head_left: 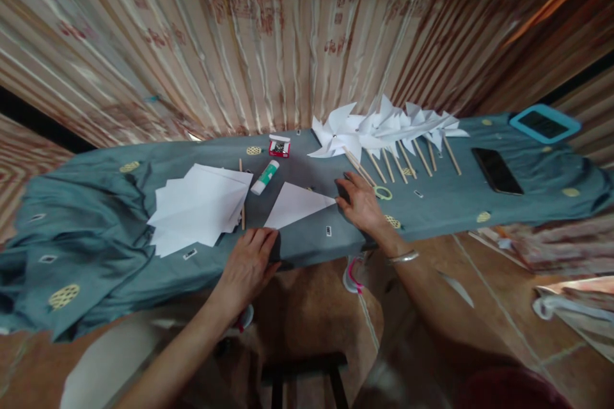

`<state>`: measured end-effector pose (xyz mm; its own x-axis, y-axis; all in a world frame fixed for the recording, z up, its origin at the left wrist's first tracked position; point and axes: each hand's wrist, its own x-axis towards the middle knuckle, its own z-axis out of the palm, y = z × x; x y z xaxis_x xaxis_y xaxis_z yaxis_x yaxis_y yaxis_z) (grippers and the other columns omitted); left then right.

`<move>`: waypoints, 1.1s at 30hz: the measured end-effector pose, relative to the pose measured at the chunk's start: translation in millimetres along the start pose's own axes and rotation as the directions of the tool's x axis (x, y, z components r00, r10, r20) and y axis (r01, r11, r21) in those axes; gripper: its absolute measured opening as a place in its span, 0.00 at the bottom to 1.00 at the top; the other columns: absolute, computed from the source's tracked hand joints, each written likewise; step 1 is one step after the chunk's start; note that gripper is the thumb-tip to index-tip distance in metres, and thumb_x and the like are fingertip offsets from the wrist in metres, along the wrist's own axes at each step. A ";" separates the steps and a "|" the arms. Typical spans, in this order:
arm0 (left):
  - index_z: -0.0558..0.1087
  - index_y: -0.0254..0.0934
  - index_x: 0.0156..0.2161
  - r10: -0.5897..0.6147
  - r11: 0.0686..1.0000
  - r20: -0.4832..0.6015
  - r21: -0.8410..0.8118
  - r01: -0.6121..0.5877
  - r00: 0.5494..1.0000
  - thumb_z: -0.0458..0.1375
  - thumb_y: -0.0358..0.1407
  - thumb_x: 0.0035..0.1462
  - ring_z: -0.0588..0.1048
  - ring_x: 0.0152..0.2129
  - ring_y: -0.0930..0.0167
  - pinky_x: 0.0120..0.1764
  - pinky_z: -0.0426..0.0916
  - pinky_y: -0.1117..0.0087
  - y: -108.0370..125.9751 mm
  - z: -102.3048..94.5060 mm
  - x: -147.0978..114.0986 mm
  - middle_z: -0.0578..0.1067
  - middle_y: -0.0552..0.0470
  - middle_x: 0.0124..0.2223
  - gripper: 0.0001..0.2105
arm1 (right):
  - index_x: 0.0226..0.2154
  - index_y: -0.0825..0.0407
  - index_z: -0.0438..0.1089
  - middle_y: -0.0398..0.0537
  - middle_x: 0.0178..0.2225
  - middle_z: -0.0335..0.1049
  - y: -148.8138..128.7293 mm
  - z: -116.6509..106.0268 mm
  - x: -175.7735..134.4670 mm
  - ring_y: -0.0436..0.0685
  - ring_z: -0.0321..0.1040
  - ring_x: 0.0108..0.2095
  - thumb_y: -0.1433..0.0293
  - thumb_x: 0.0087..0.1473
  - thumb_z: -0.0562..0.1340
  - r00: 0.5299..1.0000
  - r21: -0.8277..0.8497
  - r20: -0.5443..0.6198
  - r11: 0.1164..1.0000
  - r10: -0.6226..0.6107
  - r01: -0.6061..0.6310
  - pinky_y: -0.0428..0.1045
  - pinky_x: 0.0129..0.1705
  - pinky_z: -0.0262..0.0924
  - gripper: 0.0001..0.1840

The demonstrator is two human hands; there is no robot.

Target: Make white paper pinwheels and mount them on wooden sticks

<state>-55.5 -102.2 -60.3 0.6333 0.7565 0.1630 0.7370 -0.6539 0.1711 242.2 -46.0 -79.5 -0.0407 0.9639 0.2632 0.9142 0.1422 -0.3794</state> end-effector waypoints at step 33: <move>0.58 0.37 0.60 -0.365 0.820 -0.132 -0.515 0.251 0.921 0.55 0.28 0.53 0.74 0.36 0.67 0.39 0.73 0.62 -13.4 8.8 29.4 0.72 0.43 0.52 0.28 | 0.58 0.52 0.63 0.59 0.62 0.58 -60.0 3.0 7.7 0.65 0.58 0.61 0.60 0.48 0.68 0.962 0.304 0.209 0.946 -0.178 0.109 0.61 0.61 0.55 0.36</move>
<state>-44.6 -71.1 -66.3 0.2831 0.9344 0.2162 0.6418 -0.3521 0.6813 185.8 -46.4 -57.3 -0.2863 0.9485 0.1356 0.7381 0.3086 -0.6000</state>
